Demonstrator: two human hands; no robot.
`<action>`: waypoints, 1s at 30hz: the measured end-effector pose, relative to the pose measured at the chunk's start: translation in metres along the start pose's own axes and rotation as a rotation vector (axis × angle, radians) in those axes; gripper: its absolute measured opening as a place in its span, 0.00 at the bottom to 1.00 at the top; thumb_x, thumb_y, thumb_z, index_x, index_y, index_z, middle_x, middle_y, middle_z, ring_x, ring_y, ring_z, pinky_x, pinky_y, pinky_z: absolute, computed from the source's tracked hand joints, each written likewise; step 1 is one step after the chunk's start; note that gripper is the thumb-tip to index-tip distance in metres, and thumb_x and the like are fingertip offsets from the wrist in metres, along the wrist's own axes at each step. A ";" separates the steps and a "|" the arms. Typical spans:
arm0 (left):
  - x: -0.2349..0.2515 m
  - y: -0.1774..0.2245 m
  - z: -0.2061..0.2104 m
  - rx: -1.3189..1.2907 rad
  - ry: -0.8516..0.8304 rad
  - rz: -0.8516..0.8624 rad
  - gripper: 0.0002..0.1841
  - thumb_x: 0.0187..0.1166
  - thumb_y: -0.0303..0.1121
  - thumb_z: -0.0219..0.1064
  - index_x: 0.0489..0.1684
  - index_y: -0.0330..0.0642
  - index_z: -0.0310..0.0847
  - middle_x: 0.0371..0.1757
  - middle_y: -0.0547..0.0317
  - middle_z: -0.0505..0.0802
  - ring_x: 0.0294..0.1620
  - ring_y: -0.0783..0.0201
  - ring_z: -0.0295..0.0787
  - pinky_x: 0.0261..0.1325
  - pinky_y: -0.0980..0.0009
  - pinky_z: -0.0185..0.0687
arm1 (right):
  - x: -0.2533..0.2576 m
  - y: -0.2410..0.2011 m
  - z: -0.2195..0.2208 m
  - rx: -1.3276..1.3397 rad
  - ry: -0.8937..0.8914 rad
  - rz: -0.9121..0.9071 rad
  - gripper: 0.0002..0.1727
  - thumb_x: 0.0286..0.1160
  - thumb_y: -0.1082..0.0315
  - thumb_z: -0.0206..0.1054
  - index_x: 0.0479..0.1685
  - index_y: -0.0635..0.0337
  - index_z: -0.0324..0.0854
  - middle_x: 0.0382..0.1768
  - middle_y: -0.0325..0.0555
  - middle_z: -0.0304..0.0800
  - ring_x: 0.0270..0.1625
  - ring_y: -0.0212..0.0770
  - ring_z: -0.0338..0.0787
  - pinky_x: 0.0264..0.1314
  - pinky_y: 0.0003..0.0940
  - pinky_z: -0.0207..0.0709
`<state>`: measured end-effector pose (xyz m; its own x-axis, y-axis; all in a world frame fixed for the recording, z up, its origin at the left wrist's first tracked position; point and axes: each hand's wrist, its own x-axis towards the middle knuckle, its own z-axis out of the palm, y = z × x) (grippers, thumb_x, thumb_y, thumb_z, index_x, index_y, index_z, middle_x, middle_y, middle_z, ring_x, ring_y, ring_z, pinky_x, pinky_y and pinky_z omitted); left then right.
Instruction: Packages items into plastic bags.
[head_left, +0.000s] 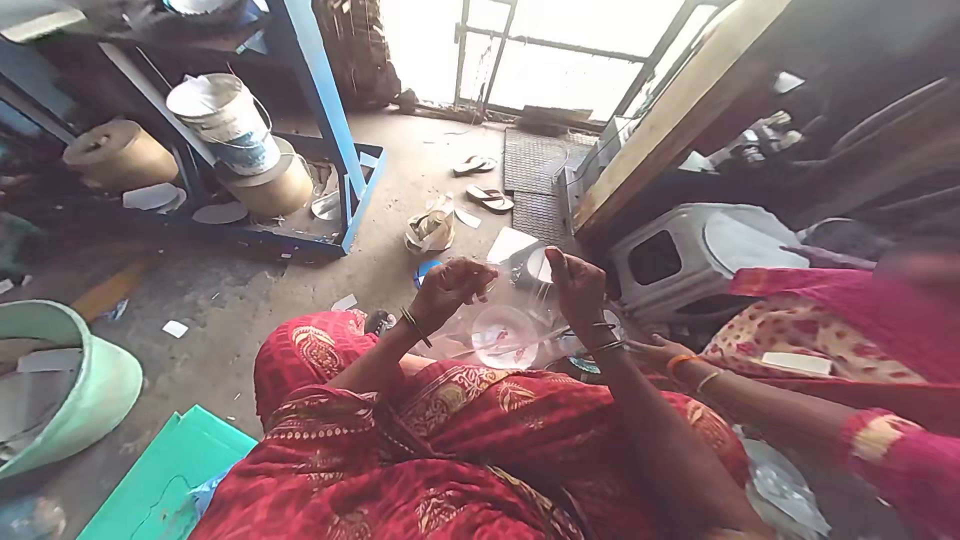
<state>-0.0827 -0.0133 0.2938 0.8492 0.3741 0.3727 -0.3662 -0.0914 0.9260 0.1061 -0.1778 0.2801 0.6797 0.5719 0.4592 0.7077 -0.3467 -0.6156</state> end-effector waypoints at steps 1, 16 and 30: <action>0.000 0.000 0.000 0.034 0.035 -0.010 0.06 0.81 0.23 0.67 0.48 0.32 0.87 0.32 0.61 0.93 0.29 0.74 0.88 0.35 0.78 0.86 | 0.000 0.001 0.001 -0.020 -0.002 -0.004 0.37 0.90 0.41 0.50 0.16 0.63 0.74 0.13 0.46 0.70 0.17 0.45 0.72 0.23 0.46 0.65; 0.001 -0.009 0.011 0.431 0.176 0.108 0.23 0.93 0.38 0.51 0.20 0.40 0.75 0.16 0.67 0.76 0.17 0.78 0.71 0.25 0.81 0.71 | -0.027 -0.048 0.008 0.249 -0.011 -0.295 0.22 0.81 0.57 0.67 0.61 0.68 0.81 0.68 0.59 0.83 0.75 0.49 0.80 0.77 0.43 0.75; -0.004 0.001 0.011 0.539 0.015 0.281 0.21 0.64 0.40 0.84 0.41 0.32 0.83 0.24 0.62 0.85 0.23 0.77 0.76 0.29 0.82 0.74 | -0.010 -0.030 -0.023 1.083 -0.373 0.194 0.07 0.73 0.71 0.73 0.45 0.50 0.90 0.41 0.33 0.94 0.42 0.29 0.91 0.52 0.28 0.87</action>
<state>-0.0819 -0.0253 0.2939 0.7406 0.2807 0.6105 -0.3283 -0.6416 0.6933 0.0826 -0.1900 0.3091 0.5321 0.8250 0.1905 -0.0603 0.2614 -0.9633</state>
